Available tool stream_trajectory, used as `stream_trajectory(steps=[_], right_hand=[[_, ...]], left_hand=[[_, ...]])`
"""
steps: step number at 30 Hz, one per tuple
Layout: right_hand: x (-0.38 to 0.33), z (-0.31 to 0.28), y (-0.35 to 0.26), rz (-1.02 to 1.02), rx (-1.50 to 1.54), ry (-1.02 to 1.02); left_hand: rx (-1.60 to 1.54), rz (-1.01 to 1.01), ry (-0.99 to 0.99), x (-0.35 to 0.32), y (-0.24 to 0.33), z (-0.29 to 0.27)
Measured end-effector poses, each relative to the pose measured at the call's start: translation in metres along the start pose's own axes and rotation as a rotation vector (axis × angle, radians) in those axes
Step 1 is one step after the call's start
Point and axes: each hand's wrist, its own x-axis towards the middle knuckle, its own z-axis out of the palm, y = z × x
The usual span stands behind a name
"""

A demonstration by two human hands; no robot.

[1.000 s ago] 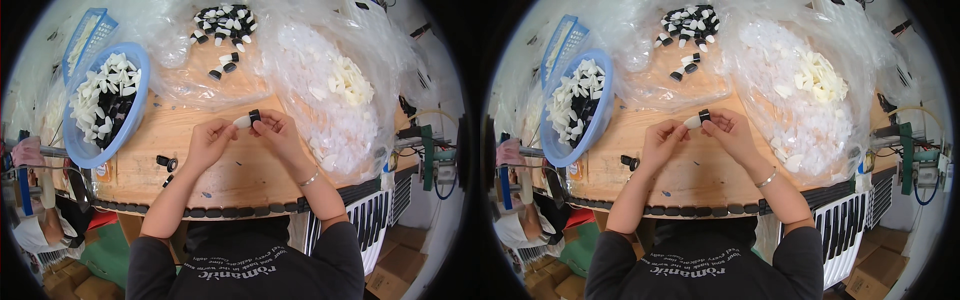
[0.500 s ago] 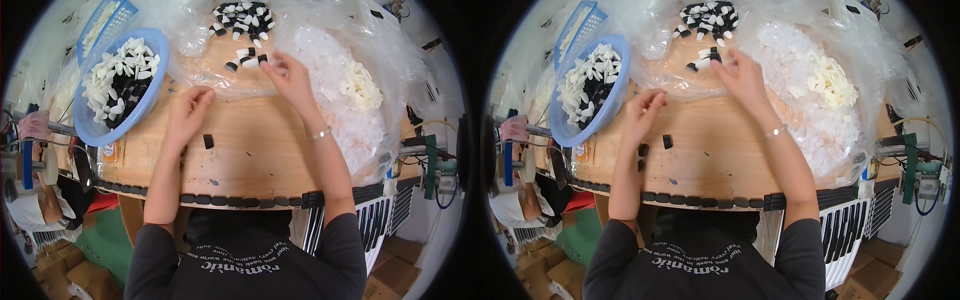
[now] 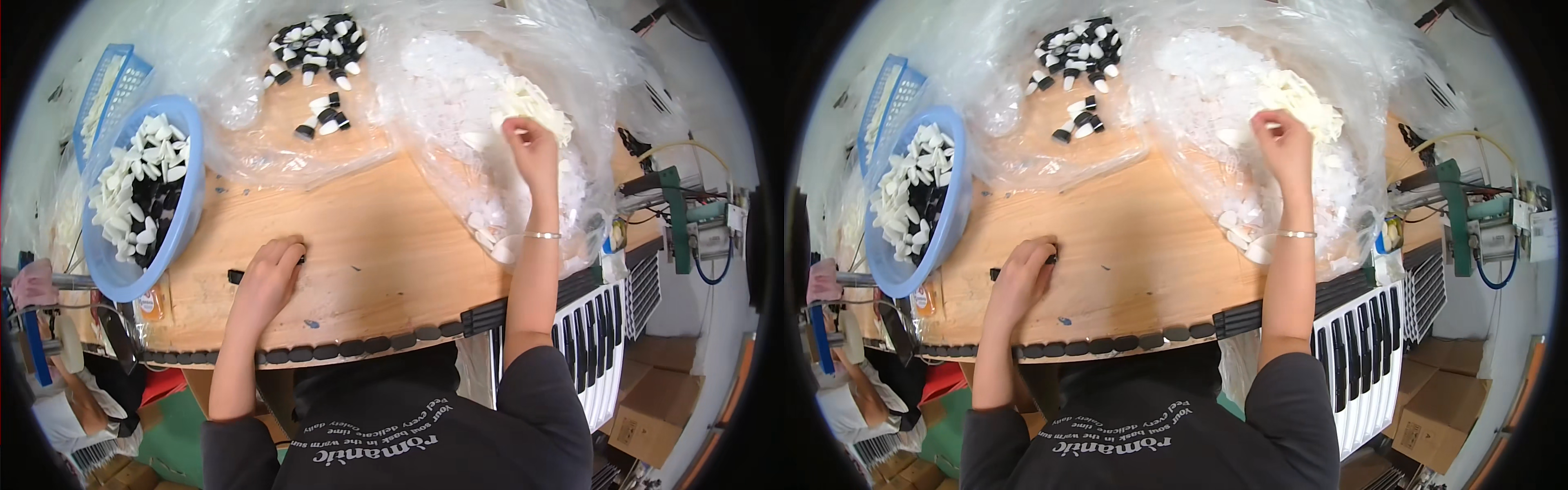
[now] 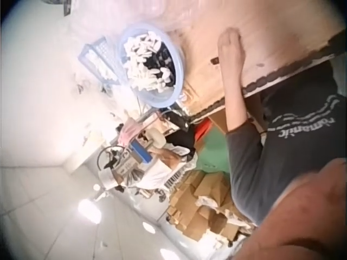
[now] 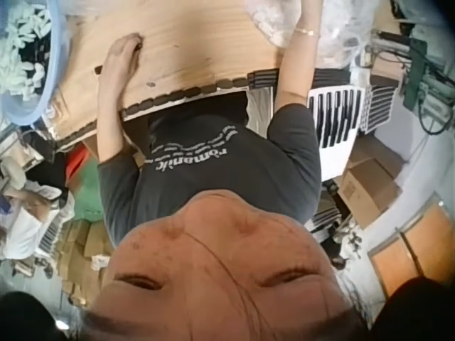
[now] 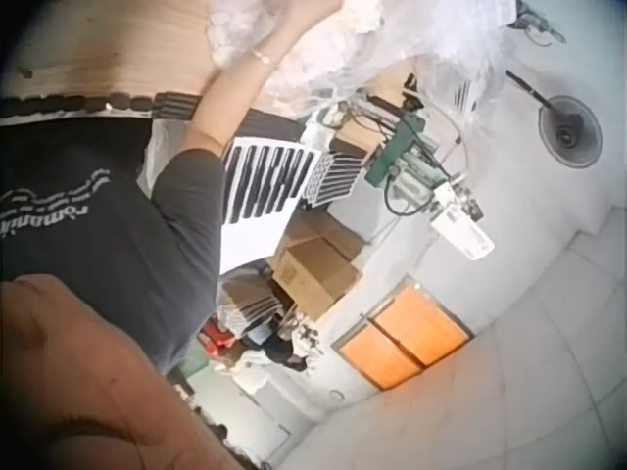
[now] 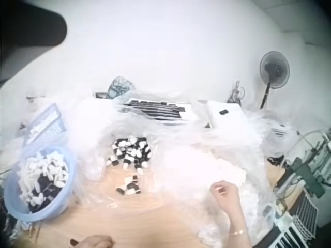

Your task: Assembling small black and white plastic components at a workbench.

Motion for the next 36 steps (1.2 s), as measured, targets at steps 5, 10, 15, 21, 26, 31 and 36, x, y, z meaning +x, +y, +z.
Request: stream_trajectory(steps=[5,10,15,21,26,31,36], right_hand=[[-0.027,0.014,0.006,0.149,-0.337,-0.354],[-0.029,0.022,0.01,0.132,-0.386,-0.198],[-0.023,0.028,0.025,-0.115,-0.23,-0.101],[-0.018,0.028,0.034,-0.147,-0.418,-0.28],[-0.03,0.036,-0.01,-0.076,-0.039,-0.005],[-0.081,0.056,-0.088,-0.304,0.389,-0.482],[-0.104,0.071,-0.103,-0.571,0.254,-0.492]], left_hand=[[-0.057,0.118,-0.029,0.033,0.008,0.012],[-0.273,-0.04,0.012,0.072,0.03,0.028],[-0.607,-0.206,-0.179,0.081,0.032,0.031],[-0.715,-0.096,-0.063,0.075,0.016,0.027],[-0.794,-0.192,0.215,0.073,0.027,0.034],[-0.519,0.02,0.251,0.075,0.017,0.034],[-0.463,0.051,0.287,0.074,0.024,0.034]])
